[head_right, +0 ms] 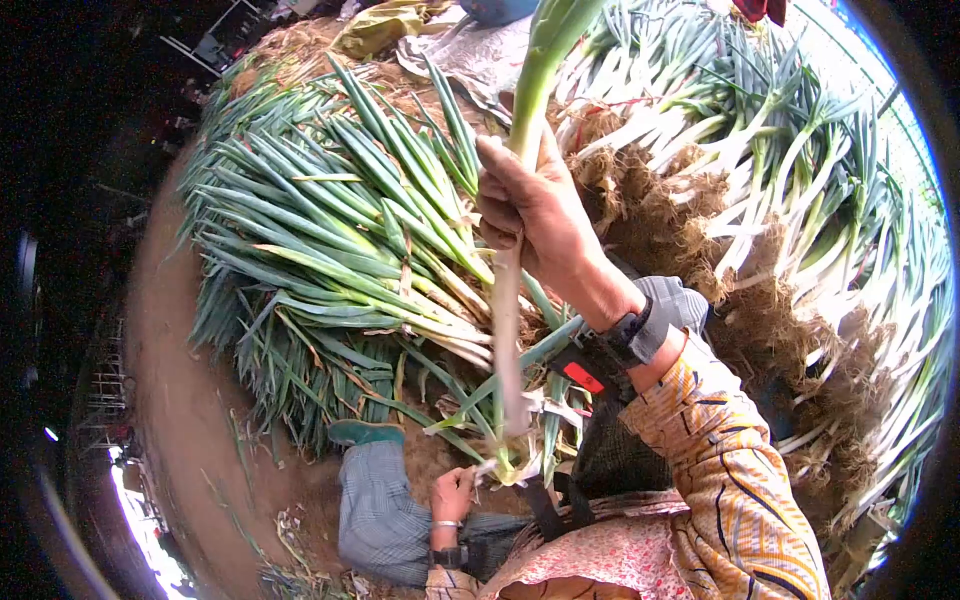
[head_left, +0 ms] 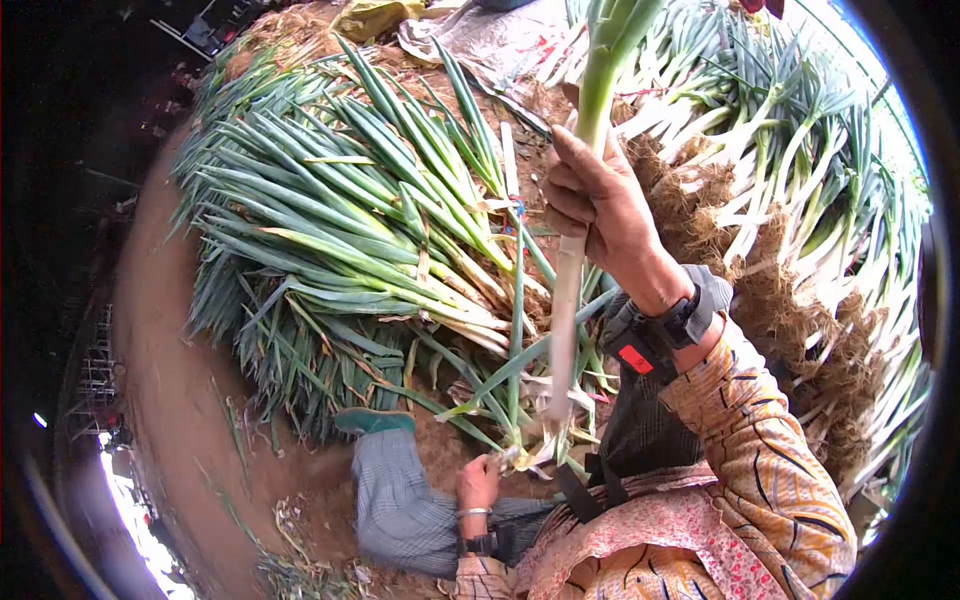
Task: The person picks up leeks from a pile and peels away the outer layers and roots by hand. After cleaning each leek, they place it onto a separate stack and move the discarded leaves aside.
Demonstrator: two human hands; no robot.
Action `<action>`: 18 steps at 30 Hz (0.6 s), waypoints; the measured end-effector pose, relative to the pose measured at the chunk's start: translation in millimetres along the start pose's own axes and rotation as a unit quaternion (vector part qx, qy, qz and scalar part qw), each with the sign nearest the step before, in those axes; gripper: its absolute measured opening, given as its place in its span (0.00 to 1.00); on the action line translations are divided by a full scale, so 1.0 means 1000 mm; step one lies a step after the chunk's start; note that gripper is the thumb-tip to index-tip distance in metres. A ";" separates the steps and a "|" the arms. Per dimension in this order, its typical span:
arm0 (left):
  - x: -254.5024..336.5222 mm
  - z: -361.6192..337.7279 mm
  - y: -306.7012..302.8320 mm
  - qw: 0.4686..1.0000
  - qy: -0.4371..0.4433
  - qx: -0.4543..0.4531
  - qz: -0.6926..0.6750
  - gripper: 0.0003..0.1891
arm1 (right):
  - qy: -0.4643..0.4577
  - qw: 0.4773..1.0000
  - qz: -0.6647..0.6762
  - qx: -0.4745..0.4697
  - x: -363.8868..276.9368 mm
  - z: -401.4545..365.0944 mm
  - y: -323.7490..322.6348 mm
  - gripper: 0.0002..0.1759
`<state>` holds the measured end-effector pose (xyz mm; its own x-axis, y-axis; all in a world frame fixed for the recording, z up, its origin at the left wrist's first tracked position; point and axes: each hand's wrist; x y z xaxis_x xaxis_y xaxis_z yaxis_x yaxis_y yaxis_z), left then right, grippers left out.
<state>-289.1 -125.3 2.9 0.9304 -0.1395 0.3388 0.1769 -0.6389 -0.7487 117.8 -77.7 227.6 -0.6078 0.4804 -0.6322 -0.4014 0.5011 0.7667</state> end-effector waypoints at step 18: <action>0.261 0.008 -0.113 0.840 0.293 0.331 -0.314 0.09 | 0.000 0.988 -0.156 -0.014 0.044 -0.022 0.014 0.34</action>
<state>-63.9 -83.1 171.6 0.3033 -0.4049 0.8626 0.8941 -0.1923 -0.4046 70.8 -65.4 212.7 -0.4522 0.3060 -0.8378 -0.5870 0.6051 0.5378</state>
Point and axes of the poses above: each hand's wrist, its own z-axis towards the middle knuckle, its own y-axis out of the palm, x = y × z, and after that the axes turned 13 degrees about x, right-handed
